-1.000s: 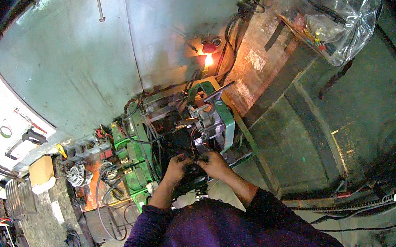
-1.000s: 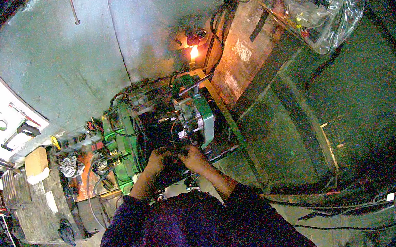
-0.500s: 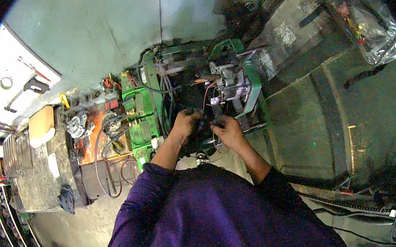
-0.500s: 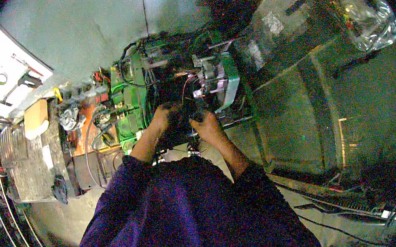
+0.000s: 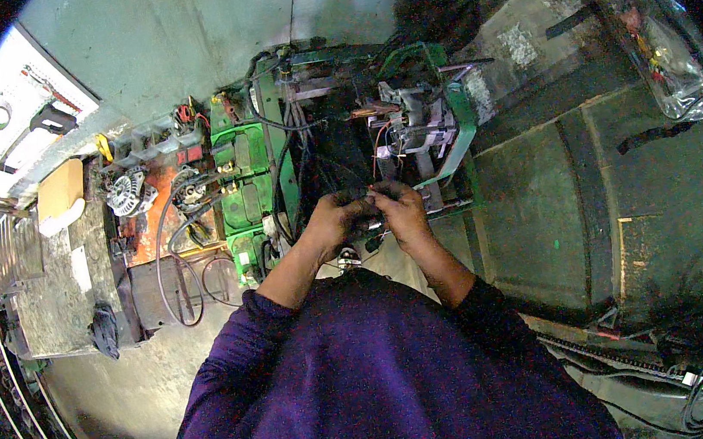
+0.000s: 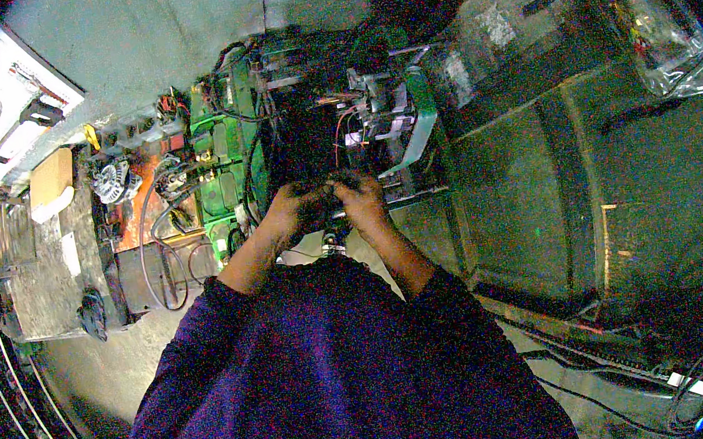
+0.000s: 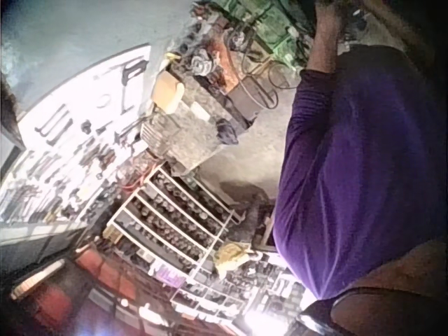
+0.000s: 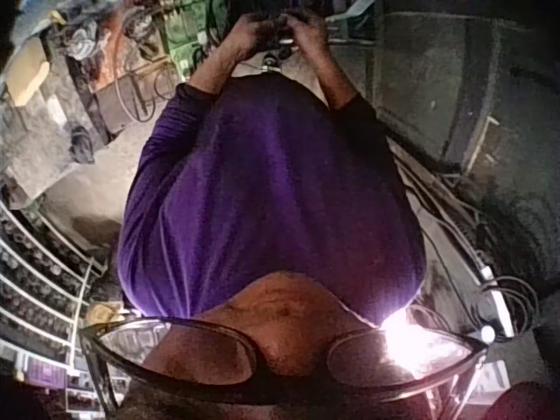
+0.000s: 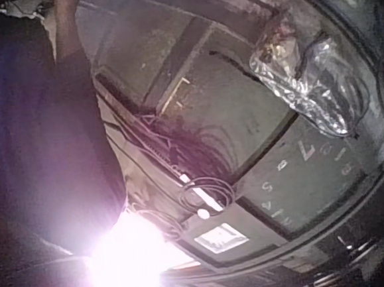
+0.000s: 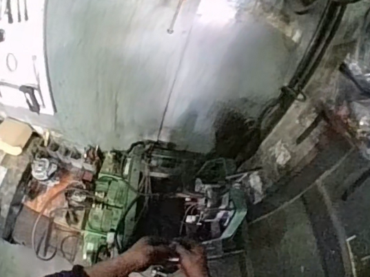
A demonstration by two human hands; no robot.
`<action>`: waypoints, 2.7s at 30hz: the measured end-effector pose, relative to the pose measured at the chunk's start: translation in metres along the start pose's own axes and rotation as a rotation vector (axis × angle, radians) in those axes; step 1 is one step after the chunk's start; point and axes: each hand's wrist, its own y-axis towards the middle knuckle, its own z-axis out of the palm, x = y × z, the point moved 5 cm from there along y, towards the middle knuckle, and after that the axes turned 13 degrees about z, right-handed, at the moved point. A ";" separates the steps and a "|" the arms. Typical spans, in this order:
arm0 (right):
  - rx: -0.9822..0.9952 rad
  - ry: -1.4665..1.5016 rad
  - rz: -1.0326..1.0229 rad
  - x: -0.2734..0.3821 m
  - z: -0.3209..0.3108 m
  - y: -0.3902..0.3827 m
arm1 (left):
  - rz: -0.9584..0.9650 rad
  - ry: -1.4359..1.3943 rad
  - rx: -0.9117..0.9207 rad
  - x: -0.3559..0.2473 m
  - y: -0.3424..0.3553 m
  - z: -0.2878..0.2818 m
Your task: The person works on a green electronic device, adjusting wires and components with their hands. They connect a power cable and appear to test the device, which lights up briefly.
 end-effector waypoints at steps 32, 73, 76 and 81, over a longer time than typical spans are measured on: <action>-0.132 -0.542 -0.012 0.002 -0.018 0.033 | 0.444 0.856 0.001 -0.013 0.045 -0.010; -0.372 -0.731 -0.496 0.024 -0.001 0.000 | 0.310 0.509 -0.035 0.005 0.070 -0.022; -0.406 -1.059 -0.505 0.024 0.000 -0.006 | 0.244 0.328 -0.043 0.011 0.072 -0.022; -0.367 -0.978 -0.539 0.019 0.000 0.000 | 0.169 0.295 -0.040 0.014 0.069 -0.018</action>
